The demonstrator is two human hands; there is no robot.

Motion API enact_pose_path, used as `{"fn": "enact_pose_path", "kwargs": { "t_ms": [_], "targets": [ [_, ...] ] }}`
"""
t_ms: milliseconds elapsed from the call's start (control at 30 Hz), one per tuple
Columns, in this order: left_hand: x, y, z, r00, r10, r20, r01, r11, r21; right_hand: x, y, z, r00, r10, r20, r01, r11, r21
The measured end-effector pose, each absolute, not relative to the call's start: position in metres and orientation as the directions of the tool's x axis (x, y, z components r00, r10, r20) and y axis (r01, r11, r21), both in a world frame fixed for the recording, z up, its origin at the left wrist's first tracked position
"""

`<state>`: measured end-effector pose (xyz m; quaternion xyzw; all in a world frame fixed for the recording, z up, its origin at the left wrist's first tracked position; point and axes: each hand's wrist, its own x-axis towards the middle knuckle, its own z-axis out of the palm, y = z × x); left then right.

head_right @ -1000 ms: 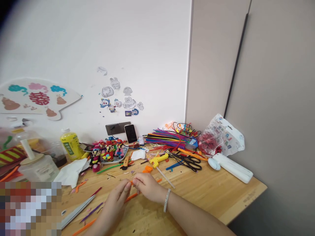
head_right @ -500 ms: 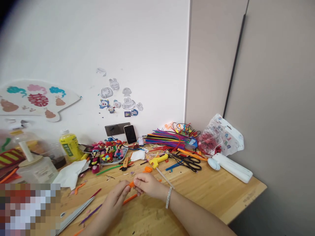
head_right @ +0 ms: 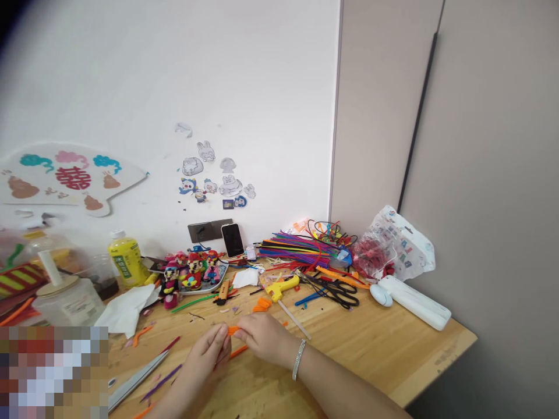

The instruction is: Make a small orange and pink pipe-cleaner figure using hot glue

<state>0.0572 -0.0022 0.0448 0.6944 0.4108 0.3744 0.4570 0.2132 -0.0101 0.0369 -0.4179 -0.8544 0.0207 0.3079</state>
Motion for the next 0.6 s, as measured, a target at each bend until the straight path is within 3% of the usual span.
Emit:
{"fn": "enact_pose_path", "kwargs": {
  "t_ms": [100, 233, 367, 600],
  "targets": [
    [0.058, -0.003, 0.044, 0.384, 0.912, 0.147, 0.221, -0.245, 0.944, 0.212, -0.011, 0.034, -0.462, 0.707, 0.535, 0.689, 0.666, -0.285],
    [0.057, 0.000, 0.033, 0.315, 0.926, 0.209, 0.260, -0.296, 0.919, 0.210, -0.013, 0.027, -0.477, 0.695, 0.538, 0.764, 0.630, -0.136],
    [0.056, 0.011, 0.025, 0.285, 0.935, 0.213, 0.357, -0.310, 0.881, 0.208, -0.011, 0.030, -0.458, 0.765, 0.453, 0.832, 0.548, -0.084],
    [0.051, 0.017, 0.034, 0.260, 0.939, 0.225, 0.639, -0.341, 0.689, 0.219, 0.008, 0.037, -0.078, 0.916, 0.393, 0.982, 0.138, -0.127]
  ]
}}
